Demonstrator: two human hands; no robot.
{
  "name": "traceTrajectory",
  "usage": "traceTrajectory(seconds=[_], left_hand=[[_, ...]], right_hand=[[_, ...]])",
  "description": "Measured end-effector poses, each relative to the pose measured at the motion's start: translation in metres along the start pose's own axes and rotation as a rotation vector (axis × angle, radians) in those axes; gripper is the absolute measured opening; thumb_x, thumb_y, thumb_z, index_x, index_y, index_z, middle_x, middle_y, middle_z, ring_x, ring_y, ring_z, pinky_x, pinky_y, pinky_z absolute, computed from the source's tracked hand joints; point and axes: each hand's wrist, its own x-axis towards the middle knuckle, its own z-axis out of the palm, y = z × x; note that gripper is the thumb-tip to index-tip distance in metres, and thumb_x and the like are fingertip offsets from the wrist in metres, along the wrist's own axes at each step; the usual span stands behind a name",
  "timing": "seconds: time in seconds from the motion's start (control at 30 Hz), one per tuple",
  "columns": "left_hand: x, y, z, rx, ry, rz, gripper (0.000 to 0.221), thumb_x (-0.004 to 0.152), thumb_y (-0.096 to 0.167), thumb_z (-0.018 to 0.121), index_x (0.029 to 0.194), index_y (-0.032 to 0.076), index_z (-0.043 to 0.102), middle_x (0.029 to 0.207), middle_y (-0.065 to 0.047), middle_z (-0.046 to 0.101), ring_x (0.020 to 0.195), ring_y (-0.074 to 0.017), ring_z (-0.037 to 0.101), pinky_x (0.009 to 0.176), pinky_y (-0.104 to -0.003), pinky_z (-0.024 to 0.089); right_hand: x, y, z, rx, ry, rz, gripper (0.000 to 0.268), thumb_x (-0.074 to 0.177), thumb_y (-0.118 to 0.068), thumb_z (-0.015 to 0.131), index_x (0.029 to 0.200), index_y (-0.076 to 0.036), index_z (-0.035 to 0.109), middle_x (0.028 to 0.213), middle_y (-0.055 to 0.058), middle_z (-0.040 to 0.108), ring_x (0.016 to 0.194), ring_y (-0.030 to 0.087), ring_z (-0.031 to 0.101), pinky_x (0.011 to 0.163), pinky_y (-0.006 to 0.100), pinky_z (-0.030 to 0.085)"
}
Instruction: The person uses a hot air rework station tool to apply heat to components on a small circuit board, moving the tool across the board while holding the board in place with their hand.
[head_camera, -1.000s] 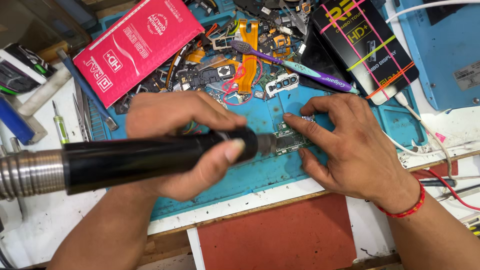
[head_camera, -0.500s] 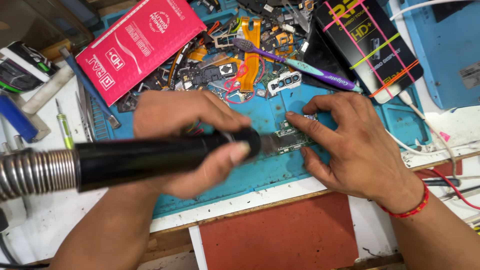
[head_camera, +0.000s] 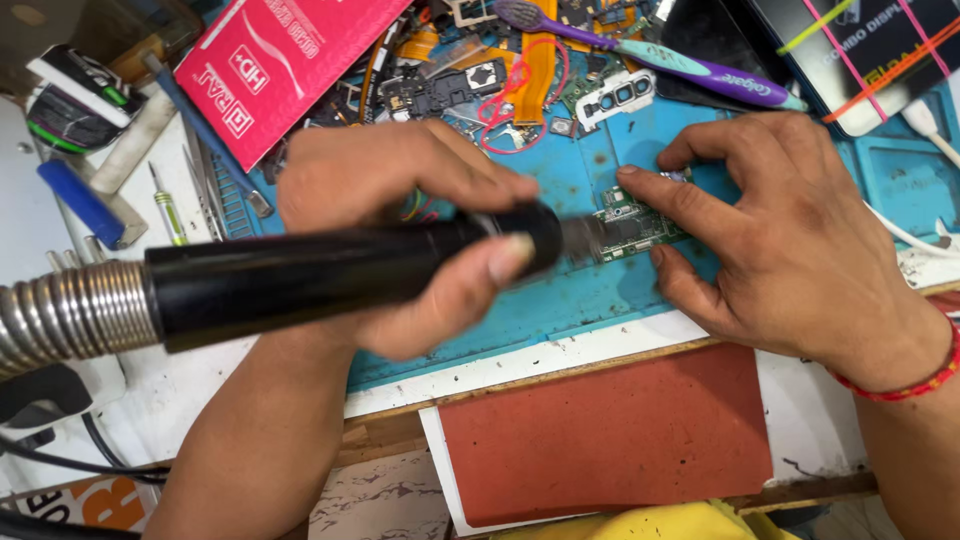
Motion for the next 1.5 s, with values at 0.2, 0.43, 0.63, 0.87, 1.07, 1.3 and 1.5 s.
traceTrajectory(seconds=[0.2,0.43,0.63,0.87,1.07,1.3,1.5], left_hand=[[-0.0019,-0.0010,0.0006,0.005,0.005,-0.043,0.026,0.097,0.020,0.077,0.098,-0.002,0.063,0.094,-0.016,0.073,0.094,-0.0225,0.081,0.081,-0.027,0.068],[-0.0006,0.0001,0.0018,-0.005,0.017,-0.035,0.026,0.095,0.019,0.075,0.096,-0.004,0.063,0.095,-0.017,0.073,0.094,-0.0237,0.080,0.083,-0.031,0.068],[0.0016,-0.0020,0.0007,-0.026,-0.049,0.053,0.024,0.090,0.017,0.075,0.092,-0.004,0.063,0.089,-0.018,0.073,0.091,-0.0251,0.081,0.076,-0.029,0.065],[0.0009,0.0048,-0.0022,0.033,-0.023,0.005,0.022,0.094,0.015,0.074,0.094,-0.004,0.062,0.095,-0.018,0.073,0.088,-0.0235,0.080,0.079,-0.028,0.066],[-0.0009,0.0038,-0.0053,0.072,-0.048,0.014,0.024,0.094,0.015,0.077,0.093,-0.003,0.062,0.093,-0.016,0.074,0.088,-0.0233,0.082,0.079,-0.027,0.067],[-0.0004,0.0036,-0.0004,0.105,-0.004,0.009,0.023,0.093,0.015,0.077,0.092,-0.003,0.063,0.091,-0.017,0.074,0.087,-0.0233,0.080,0.079,-0.028,0.066],[-0.0021,0.0016,0.0001,0.072,-0.003,-0.006,0.025,0.095,0.017,0.079,0.094,-0.002,0.063,0.093,-0.015,0.075,0.089,-0.0218,0.082,0.080,-0.027,0.068]], right_hand=[[-0.0010,0.0011,0.0007,-0.016,-0.013,-0.009,0.054,0.072,-0.022,0.078,0.125,-0.012,0.073,0.120,0.010,0.060,0.112,0.033,0.052,0.097,0.046,0.046],[-0.0007,0.0024,0.0004,-0.004,-0.010,-0.001,0.053,0.072,-0.022,0.078,0.123,-0.012,0.073,0.121,0.010,0.060,0.110,0.033,0.051,0.096,0.045,0.047],[-0.0003,0.0021,0.0006,-0.007,-0.005,-0.012,0.052,0.073,-0.022,0.078,0.124,-0.012,0.073,0.121,0.011,0.060,0.111,0.034,0.052,0.097,0.046,0.047],[-0.0007,0.0001,-0.0001,-0.019,0.000,-0.005,0.053,0.072,-0.022,0.078,0.124,-0.012,0.073,0.120,0.010,0.060,0.111,0.033,0.052,0.097,0.047,0.047],[0.0009,0.0000,-0.0007,0.018,-0.003,-0.017,0.055,0.072,-0.020,0.078,0.125,-0.011,0.072,0.119,0.011,0.060,0.110,0.034,0.052,0.096,0.046,0.046],[0.0017,-0.0008,-0.0016,0.024,-0.004,0.000,0.055,0.071,-0.019,0.079,0.125,-0.011,0.071,0.120,0.010,0.060,0.109,0.034,0.052,0.095,0.046,0.046],[0.0012,-0.0009,-0.0012,0.036,-0.015,0.016,0.055,0.072,-0.019,0.079,0.126,-0.011,0.072,0.120,0.010,0.060,0.105,0.033,0.050,0.092,0.044,0.046]])
